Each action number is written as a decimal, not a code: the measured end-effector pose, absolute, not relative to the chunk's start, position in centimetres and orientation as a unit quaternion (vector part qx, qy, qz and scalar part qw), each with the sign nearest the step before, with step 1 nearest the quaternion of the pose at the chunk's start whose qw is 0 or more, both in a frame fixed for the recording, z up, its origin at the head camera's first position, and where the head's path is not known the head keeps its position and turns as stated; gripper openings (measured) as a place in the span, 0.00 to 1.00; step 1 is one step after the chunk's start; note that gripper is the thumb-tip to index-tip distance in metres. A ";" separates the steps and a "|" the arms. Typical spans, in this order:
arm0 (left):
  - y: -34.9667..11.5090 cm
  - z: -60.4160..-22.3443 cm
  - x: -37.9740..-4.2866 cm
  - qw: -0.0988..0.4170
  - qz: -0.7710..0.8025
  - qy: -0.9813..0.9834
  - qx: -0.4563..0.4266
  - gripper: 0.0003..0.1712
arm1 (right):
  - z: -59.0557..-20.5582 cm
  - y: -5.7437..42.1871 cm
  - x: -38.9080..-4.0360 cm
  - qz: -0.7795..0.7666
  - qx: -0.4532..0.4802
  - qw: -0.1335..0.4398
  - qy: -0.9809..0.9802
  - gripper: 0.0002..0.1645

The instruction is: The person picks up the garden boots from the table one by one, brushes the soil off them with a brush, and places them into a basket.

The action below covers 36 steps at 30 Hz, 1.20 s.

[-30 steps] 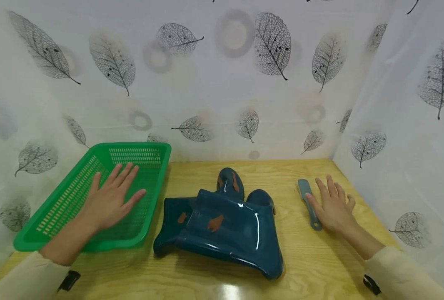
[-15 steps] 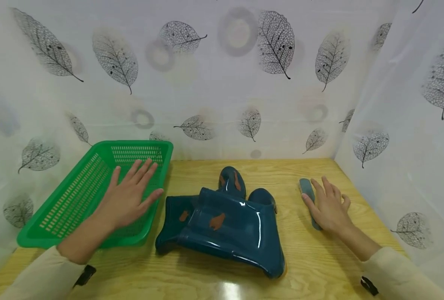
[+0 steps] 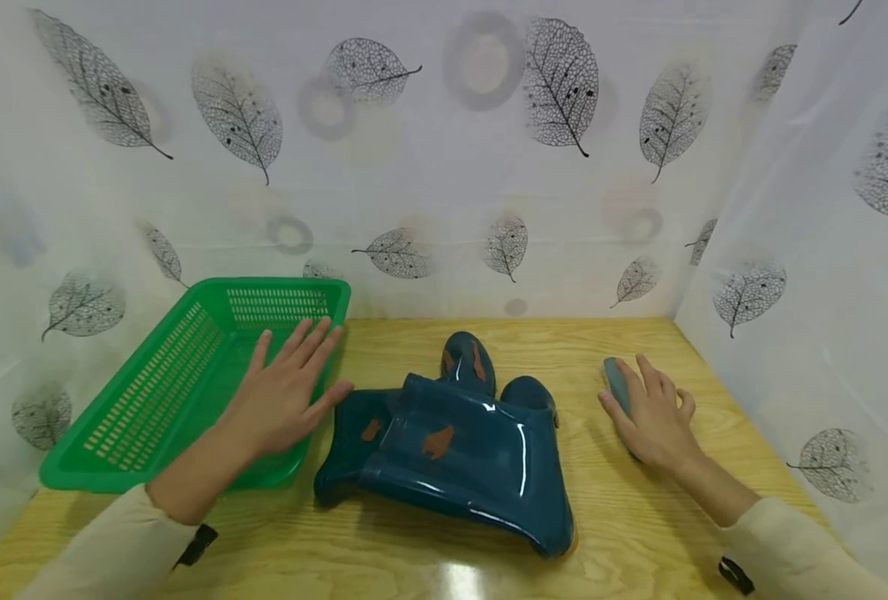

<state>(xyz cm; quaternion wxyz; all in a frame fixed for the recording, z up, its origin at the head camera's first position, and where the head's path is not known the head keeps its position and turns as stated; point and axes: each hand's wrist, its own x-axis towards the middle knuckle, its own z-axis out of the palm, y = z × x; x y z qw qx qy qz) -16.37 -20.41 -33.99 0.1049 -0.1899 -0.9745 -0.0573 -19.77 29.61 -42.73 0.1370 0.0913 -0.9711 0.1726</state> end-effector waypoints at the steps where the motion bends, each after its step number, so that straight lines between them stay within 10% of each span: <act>1: -20.2 -34.0 -16.4 0.104 -0.059 -0.974 -0.191 0.44 | -42.8 29.6 -19.7 0.174 0.092 0.137 -0.971 0.39; 36: -13.5 -34.9 -15.1 0.106 -0.070 -0.957 -0.259 0.47 | -42.7 26.0 -18.9 0.184 0.147 0.128 -0.963 0.37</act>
